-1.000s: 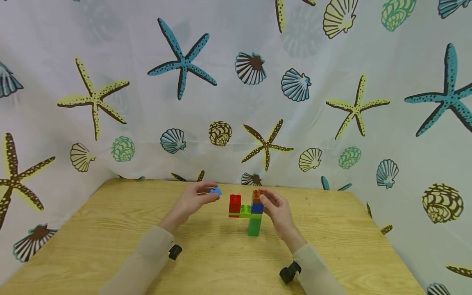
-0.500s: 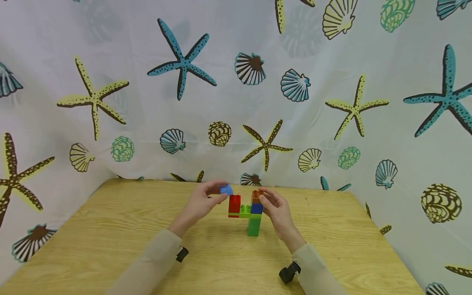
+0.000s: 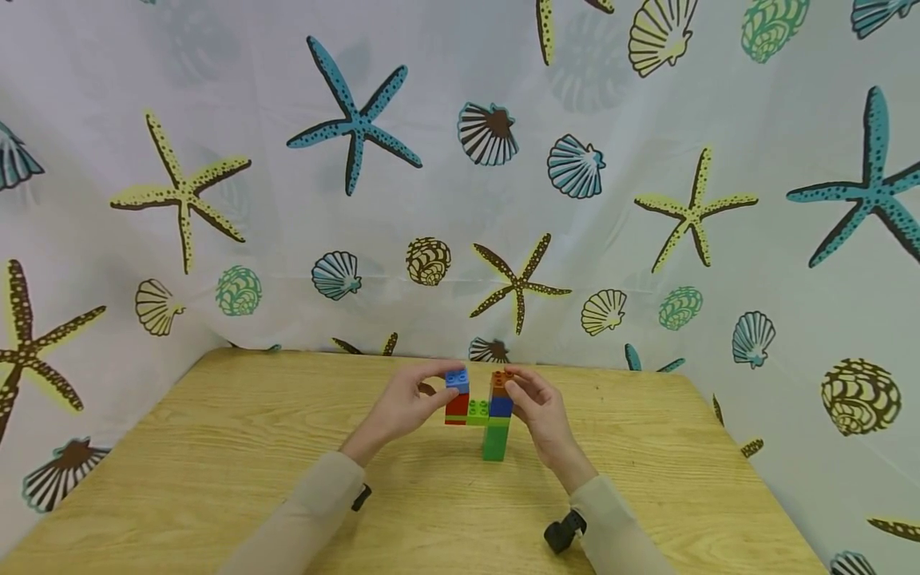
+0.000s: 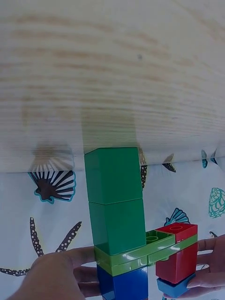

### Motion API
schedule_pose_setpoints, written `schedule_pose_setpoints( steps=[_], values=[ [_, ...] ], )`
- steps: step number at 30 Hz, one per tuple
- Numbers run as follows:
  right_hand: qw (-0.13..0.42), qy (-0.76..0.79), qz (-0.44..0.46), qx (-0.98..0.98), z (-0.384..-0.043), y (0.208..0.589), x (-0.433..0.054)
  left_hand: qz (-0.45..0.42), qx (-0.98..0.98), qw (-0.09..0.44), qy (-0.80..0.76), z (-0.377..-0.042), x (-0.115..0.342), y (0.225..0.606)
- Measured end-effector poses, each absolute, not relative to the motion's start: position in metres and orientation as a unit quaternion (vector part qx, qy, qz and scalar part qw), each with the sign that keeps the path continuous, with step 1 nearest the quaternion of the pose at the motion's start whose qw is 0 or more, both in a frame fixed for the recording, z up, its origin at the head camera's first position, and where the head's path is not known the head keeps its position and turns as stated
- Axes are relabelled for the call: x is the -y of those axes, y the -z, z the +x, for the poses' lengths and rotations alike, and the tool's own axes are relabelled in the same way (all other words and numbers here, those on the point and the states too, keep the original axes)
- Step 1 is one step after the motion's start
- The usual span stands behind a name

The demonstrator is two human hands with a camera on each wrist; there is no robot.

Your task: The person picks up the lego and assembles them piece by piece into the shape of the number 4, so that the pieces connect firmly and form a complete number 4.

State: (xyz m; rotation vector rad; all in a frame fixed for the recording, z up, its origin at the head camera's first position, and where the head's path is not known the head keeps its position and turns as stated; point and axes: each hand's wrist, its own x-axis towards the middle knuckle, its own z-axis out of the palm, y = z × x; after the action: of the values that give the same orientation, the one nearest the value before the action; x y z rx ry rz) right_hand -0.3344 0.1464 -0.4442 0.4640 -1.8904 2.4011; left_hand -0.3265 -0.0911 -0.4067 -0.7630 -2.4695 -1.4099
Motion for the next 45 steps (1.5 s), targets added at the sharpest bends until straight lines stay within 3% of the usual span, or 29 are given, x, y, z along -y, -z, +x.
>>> schedule_pose_setpoints(
  steps=[19,35,45],
  values=[
    [0.024,-0.766,0.129,0.630,-0.334,0.445,-0.146,-0.327,0.832,0.087,0.440,-0.333,0.099,0.429],
    [0.019,-0.764,0.135,0.630,-0.335,0.440,-0.145,-0.325,0.821,0.091,0.460,-0.334,0.097,0.428],
    [-0.009,-0.691,0.180,0.700,-0.336,0.444,-0.153,-0.275,0.817,0.066,0.502,-0.335,0.099,0.431]
  ],
)
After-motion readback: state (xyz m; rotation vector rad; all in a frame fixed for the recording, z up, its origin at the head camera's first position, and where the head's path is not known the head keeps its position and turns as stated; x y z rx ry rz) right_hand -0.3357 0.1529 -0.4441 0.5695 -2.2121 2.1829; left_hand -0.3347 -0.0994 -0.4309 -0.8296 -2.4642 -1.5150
